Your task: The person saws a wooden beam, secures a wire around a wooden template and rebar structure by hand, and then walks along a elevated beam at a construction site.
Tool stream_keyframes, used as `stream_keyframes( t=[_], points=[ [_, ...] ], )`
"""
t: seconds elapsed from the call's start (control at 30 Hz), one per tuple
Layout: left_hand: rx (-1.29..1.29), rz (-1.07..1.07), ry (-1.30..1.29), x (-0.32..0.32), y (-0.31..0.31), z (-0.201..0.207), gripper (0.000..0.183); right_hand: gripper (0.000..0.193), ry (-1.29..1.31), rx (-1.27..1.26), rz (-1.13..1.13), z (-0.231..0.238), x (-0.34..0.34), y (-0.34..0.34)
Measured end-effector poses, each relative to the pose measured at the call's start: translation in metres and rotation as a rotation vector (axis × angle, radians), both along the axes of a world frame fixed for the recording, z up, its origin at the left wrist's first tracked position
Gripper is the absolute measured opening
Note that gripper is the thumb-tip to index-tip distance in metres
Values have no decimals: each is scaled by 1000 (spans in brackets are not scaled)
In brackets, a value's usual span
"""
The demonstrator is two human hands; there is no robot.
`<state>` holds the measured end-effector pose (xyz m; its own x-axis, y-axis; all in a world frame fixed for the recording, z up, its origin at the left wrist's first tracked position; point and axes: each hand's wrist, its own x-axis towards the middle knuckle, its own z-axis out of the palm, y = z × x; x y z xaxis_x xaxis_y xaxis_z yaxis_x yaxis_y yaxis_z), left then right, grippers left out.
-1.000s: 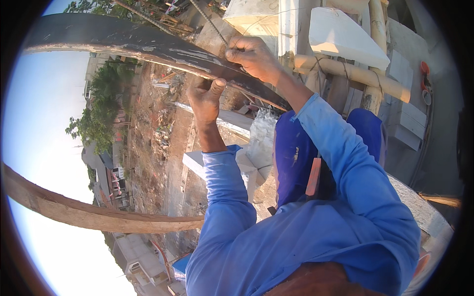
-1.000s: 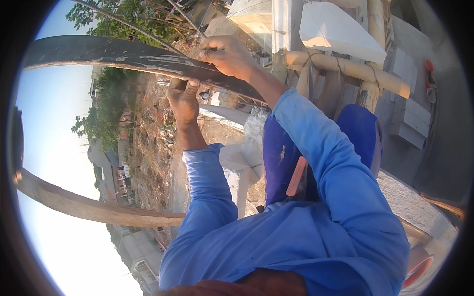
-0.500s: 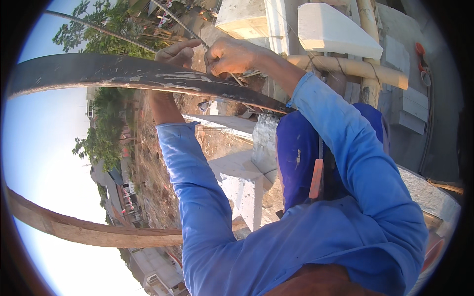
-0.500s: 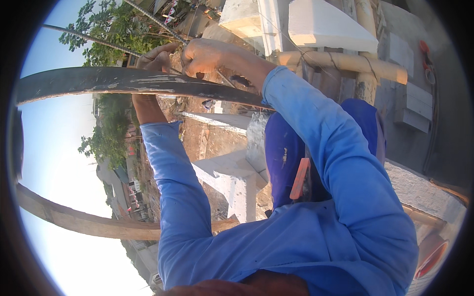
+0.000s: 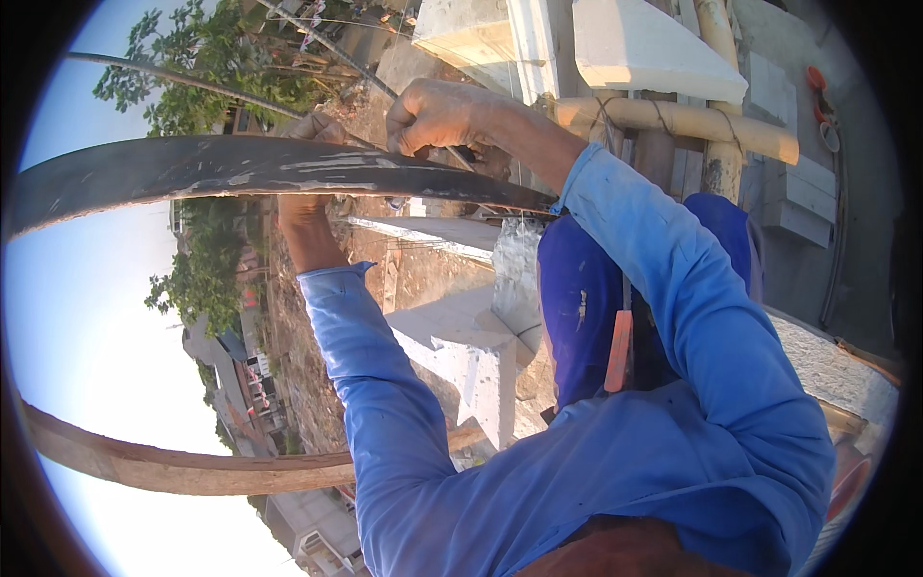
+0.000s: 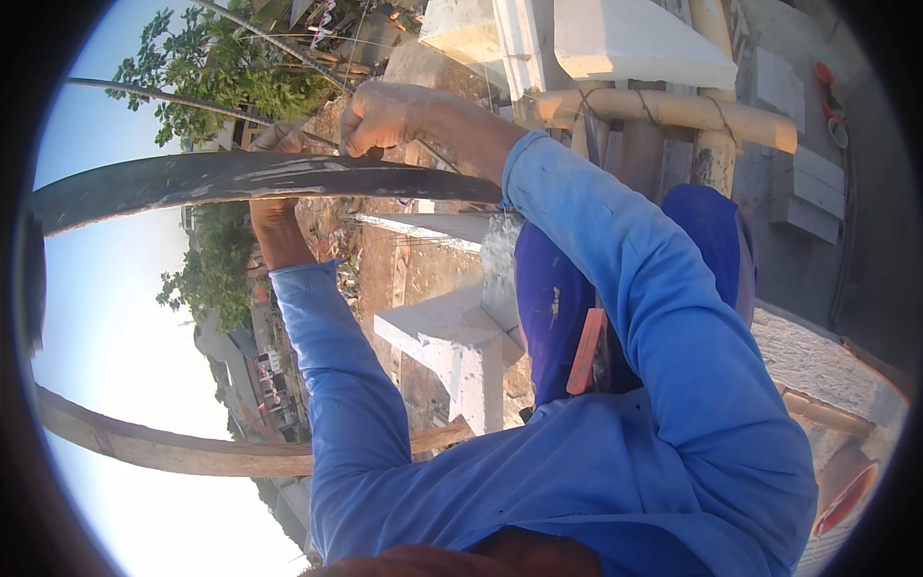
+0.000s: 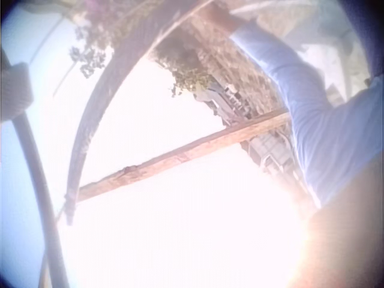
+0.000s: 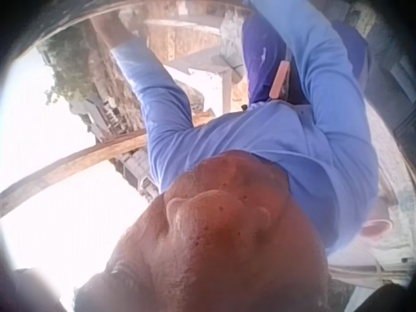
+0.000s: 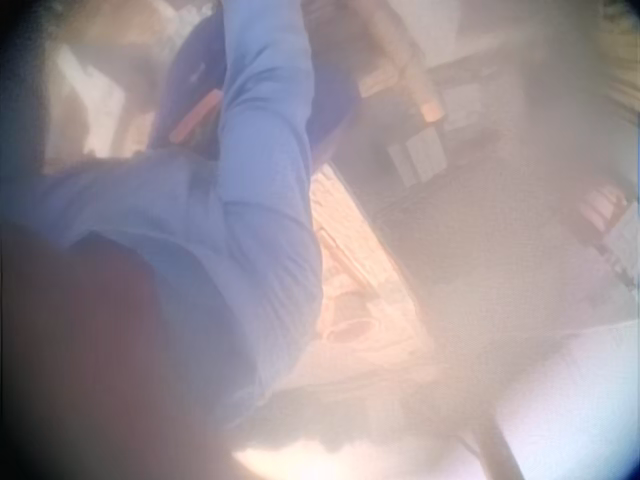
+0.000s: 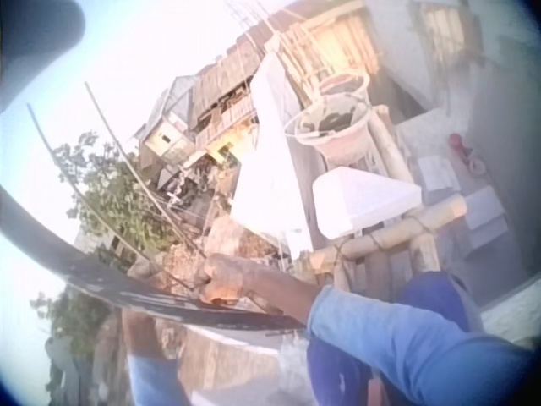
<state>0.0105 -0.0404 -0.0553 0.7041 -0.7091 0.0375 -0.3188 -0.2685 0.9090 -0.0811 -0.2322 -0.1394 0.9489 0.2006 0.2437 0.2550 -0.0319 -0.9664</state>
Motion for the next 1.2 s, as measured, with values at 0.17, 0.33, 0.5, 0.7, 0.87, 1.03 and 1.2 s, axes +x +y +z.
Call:
stream_keyframes(
  t=[0.17,0.33,0.5,0.7,0.87,1.03,1.2],
  points=[
    [-292,77,119,9,35,-23,26,14,56,107,21,0,-6,5],
    [-341,163,169,10,38,-39,24,16,80,248,-21,-13,-4,11],
    [-344,205,277,6,38,-51,18,21,158,444,49,-21,-2,20],
    [-345,203,281,8,50,-58,14,28,205,647,108,-28,2,34],
    [-430,320,367,-2,41,-67,17,32,256,615,162,-26,2,30],
    [-506,401,416,-12,24,-74,18,42,267,803,275,-34,2,29],
    [-529,381,300,-8,32,-69,20,45,274,807,285,-34,2,29]
  ],
)
